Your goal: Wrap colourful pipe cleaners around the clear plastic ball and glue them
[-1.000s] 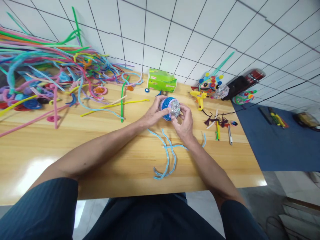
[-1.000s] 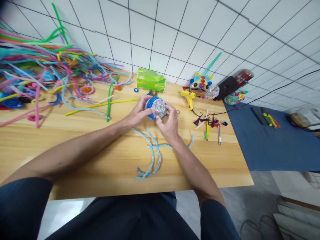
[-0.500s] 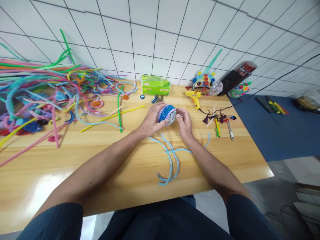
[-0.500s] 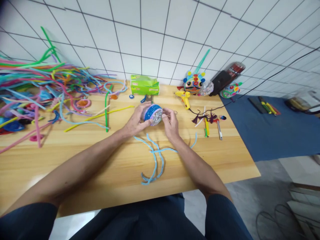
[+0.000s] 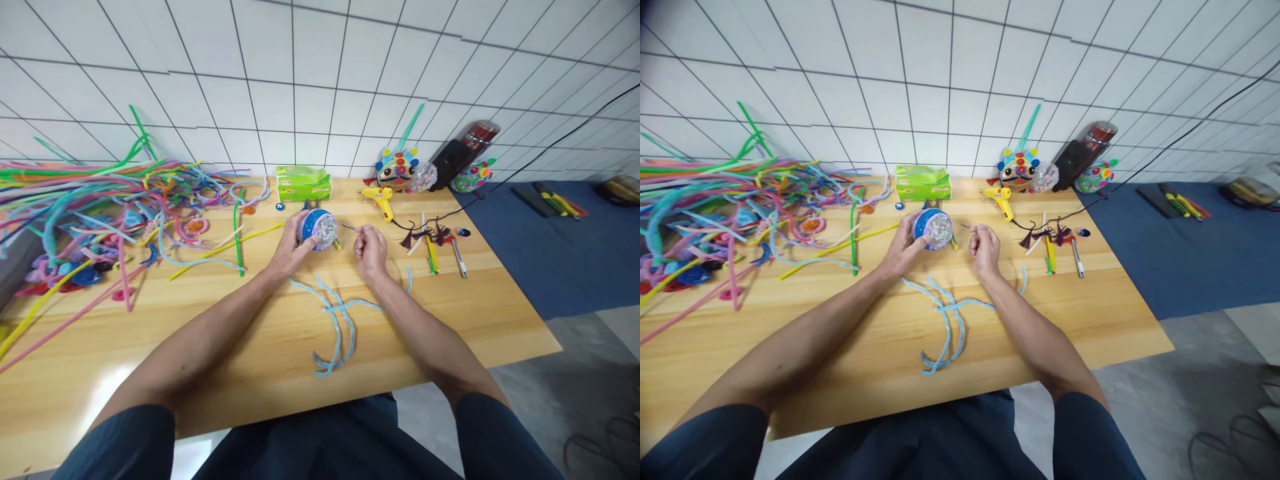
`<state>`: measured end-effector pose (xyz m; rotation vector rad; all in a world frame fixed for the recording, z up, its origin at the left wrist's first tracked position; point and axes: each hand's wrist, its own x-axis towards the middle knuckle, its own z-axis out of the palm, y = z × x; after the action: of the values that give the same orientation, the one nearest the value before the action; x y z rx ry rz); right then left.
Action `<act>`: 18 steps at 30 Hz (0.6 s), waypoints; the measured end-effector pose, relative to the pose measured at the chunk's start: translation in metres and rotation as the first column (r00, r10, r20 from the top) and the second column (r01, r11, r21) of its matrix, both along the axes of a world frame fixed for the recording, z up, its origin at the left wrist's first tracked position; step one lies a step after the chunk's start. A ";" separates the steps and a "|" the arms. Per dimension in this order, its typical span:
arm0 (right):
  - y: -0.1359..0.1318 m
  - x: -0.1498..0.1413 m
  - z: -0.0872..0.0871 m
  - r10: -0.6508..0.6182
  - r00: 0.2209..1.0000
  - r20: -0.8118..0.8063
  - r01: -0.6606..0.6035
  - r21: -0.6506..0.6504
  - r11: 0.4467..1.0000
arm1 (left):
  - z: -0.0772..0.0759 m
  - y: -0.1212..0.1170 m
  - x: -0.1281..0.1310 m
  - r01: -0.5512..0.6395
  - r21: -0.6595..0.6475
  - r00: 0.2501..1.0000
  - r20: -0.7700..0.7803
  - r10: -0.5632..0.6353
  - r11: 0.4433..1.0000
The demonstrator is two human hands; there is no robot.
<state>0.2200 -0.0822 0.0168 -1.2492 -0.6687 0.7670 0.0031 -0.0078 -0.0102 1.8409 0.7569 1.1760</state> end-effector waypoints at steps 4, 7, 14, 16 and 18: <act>0.002 -0.007 -0.006 0.047 0.998 0.050 -0.048 0.008 0.999 | 0.001 0.000 -0.004 0.001 -0.067 1.000 -0.006 -0.001 0.998; 0.003 -0.009 -0.006 0.078 0.993 0.087 -0.080 0.025 0.996 | 0.004 -0.001 -0.007 0.003 -0.101 0.999 -0.044 -0.008 0.995; 0.001 -0.012 0.000 0.156 0.976 0.153 -0.168 0.068 0.983 | 0.015 -0.004 -0.009 -0.095 -0.040 0.980 -0.178 0.087 0.995; 0.001 -0.012 -0.001 0.171 0.971 0.168 -0.184 0.067 0.981 | 0.018 -0.005 -0.008 -0.120 -0.007 0.973 -0.199 0.116 0.993; 0.002 -0.013 -0.002 0.182 0.968 0.173 -0.194 0.059 0.979 | 0.019 -0.006 -0.007 -0.138 0.014 0.968 -0.210 0.138 0.990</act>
<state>0.2075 -0.0797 0.0146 -1.2007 -0.9554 0.7905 -0.0042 -0.0137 0.0091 1.9590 1.0185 1.0760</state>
